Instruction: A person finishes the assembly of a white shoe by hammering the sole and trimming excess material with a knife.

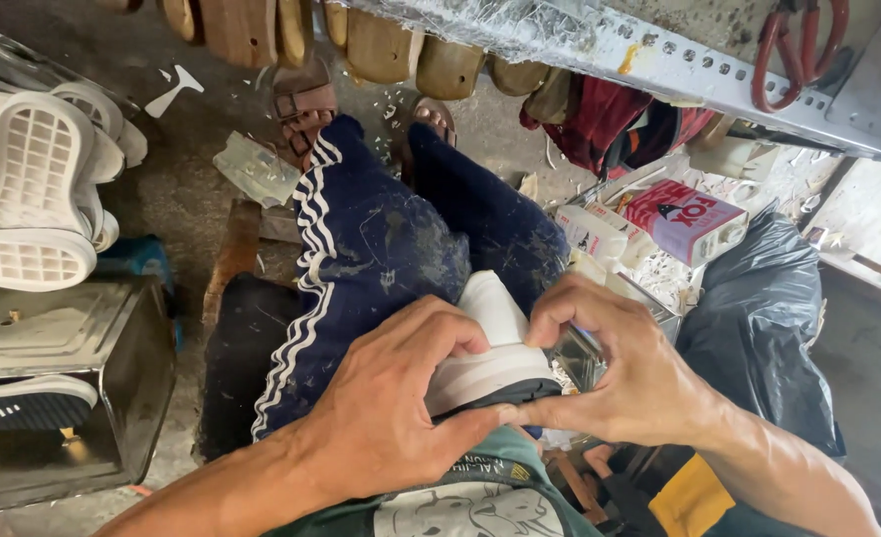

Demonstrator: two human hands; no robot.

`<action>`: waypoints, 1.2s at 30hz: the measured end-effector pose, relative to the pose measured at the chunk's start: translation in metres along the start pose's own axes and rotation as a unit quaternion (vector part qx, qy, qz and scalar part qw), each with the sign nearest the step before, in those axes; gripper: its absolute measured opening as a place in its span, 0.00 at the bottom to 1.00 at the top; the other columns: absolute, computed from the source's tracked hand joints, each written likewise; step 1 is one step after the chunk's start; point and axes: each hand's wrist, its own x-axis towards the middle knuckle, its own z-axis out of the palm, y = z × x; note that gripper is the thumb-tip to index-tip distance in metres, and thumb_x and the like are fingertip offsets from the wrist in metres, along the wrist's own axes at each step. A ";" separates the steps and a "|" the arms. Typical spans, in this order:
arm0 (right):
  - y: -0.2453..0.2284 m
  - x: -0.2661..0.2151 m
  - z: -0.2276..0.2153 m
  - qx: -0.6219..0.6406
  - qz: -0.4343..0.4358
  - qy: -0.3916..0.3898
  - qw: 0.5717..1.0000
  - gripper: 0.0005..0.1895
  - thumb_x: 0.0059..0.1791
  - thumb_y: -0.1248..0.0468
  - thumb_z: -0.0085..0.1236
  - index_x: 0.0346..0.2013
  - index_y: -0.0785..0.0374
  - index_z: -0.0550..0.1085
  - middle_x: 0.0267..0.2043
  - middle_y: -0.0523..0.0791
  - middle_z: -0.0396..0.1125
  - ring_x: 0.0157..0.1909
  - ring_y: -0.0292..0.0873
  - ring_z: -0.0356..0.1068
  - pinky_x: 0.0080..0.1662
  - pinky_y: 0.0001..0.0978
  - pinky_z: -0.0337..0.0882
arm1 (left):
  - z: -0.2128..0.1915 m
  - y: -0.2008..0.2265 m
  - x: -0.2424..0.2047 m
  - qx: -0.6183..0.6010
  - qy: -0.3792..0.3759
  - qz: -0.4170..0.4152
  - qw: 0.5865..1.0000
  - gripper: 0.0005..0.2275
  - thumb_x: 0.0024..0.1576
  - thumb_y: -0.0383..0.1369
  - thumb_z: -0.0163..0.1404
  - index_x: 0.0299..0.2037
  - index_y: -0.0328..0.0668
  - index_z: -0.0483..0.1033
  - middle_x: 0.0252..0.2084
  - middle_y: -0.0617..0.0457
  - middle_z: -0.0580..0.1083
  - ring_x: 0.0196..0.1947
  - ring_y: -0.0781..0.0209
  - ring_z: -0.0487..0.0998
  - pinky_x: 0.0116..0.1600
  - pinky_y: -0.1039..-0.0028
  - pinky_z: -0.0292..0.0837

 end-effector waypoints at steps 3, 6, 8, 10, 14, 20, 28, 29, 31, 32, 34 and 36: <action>0.004 0.008 -0.005 -0.052 -0.027 -0.016 0.998 0.49 0.34 0.42 0.73 0.63 0.57 0.67 0.69 0.52 0.62 0.70 0.49 0.65 0.68 0.47 0.65 | -0.009 -0.004 0.006 0.037 -0.048 -0.076 0.995 0.27 0.45 0.47 0.64 0.49 0.47 0.67 0.47 0.56 0.72 0.44 0.58 0.77 0.44 0.64 0.73; 0.000 0.009 -0.005 0.013 -0.002 -0.046 0.999 0.59 0.35 0.44 0.73 0.73 0.61 0.55 0.68 0.50 0.68 0.71 0.45 0.67 0.70 0.44 0.60 | -0.011 -0.002 0.007 0.085 -0.048 -0.088 0.991 0.29 0.42 0.52 0.65 0.49 0.52 0.70 0.46 0.61 0.73 0.25 0.61 0.72 0.34 0.67 0.71; -0.005 -0.001 0.004 0.049 -0.008 -0.028 0.998 0.53 0.37 0.50 0.73 0.70 0.62 0.57 0.69 0.50 0.66 0.72 0.47 0.65 0.71 0.43 0.61 | -0.016 0.002 0.002 0.104 -0.049 -0.066 0.991 0.32 0.43 0.51 0.64 0.56 0.52 0.69 0.54 0.60 0.71 0.31 0.60 0.75 0.39 0.66 0.72; -0.011 -0.027 0.016 0.085 -0.007 -0.011 0.996 0.48 0.39 0.55 0.73 0.68 0.64 0.60 0.70 0.51 0.63 0.73 0.48 0.64 0.73 0.43 0.62 | -0.006 0.007 -0.013 0.116 -0.053 -0.045 0.991 0.35 0.44 0.51 0.63 0.62 0.52 0.68 0.62 0.59 0.69 0.36 0.59 0.78 0.43 0.66 0.73; -0.017 -0.073 0.043 0.061 -0.005 0.021 0.998 0.50 0.38 0.54 0.73 0.69 0.60 0.59 0.70 0.46 0.65 0.74 0.44 0.62 0.72 0.43 0.60 | 0.019 0.010 -0.051 0.055 -0.102 0.001 0.993 0.50 0.45 0.52 0.63 0.73 0.38 0.46 0.78 0.39 0.50 0.76 0.43 0.54 0.72 0.54 0.52; -0.004 -0.133 0.086 0.017 -0.112 0.078 0.990 0.51 0.37 0.64 0.74 0.71 0.62 0.56 0.70 0.47 0.65 0.74 0.43 0.62 0.76 0.45 0.54 | 0.060 0.016 -0.107 0.031 -0.005 0.109 0.994 0.46 0.48 0.49 0.62 0.72 0.33 0.52 0.74 0.39 0.61 0.75 0.45 0.63 0.77 0.58 0.58; -0.006 -0.125 0.112 0.272 -0.336 0.037 0.901 0.59 0.49 0.40 0.62 0.79 0.64 0.38 0.84 0.58 0.30 0.88 0.57 0.31 0.87 0.54 0.35 | 0.073 0.027 -0.126 0.057 0.151 0.307 0.938 0.47 0.52 0.46 0.65 0.72 0.26 0.47 0.72 0.28 0.62 0.75 0.37 0.68 0.83 0.55 0.61; -0.010 -0.108 0.115 0.376 -0.302 0.109 0.869 0.50 0.53 0.38 0.53 0.78 0.59 0.43 0.83 0.59 0.37 0.87 0.58 0.38 0.85 0.51 0.40 | 0.074 0.021 -0.119 0.087 0.174 0.339 0.921 0.49 0.54 0.44 0.69 0.74 0.31 0.44 0.74 0.29 0.59 0.77 0.35 0.65 0.85 0.51 0.61; -0.017 -0.077 0.122 0.474 -0.272 0.171 0.820 0.43 0.57 0.36 0.45 0.78 0.55 0.49 0.82 0.59 0.45 0.85 0.60 0.45 0.82 0.49 0.46 | 0.073 0.013 -0.113 0.123 0.202 0.373 0.897 0.51 0.55 0.43 0.72 0.76 0.37 0.40 0.76 0.30 0.56 0.79 0.33 0.62 0.86 0.48 0.60; -0.019 -0.062 0.127 0.501 -0.243 0.222 0.800 0.39 0.57 0.38 0.41 0.75 0.57 0.54 0.75 0.60 0.55 0.78 0.57 0.56 0.76 0.46 0.55 | 0.072 0.009 -0.112 0.159 0.225 0.311 0.909 0.51 0.54 0.44 0.70 0.76 0.36 0.42 0.74 0.31 0.56 0.77 0.35 0.62 0.83 0.50 0.59; -0.017 -0.049 0.137 0.530 -0.203 0.276 0.776 0.36 0.56 0.40 0.37 0.72 0.59 0.60 0.69 0.61 0.64 0.70 0.55 0.66 0.70 0.43 0.64 | 0.070 0.002 -0.114 0.189 0.243 0.238 0.921 0.50 0.53 0.45 0.68 0.77 0.36 0.43 0.73 0.32 0.55 0.75 0.38 0.61 0.81 0.53 0.59; -0.012 -0.044 0.151 0.554 -0.214 0.246 0.766 0.36 0.57 0.41 0.36 0.73 0.61 0.59 0.62 0.61 0.69 0.64 0.54 0.71 0.69 0.48 0.68 | 0.065 -0.004 -0.122 0.198 0.209 0.211 0.934 0.43 0.51 0.42 0.69 0.73 0.42 0.54 0.74 0.34 0.52 0.77 0.34 0.61 0.77 0.54 0.67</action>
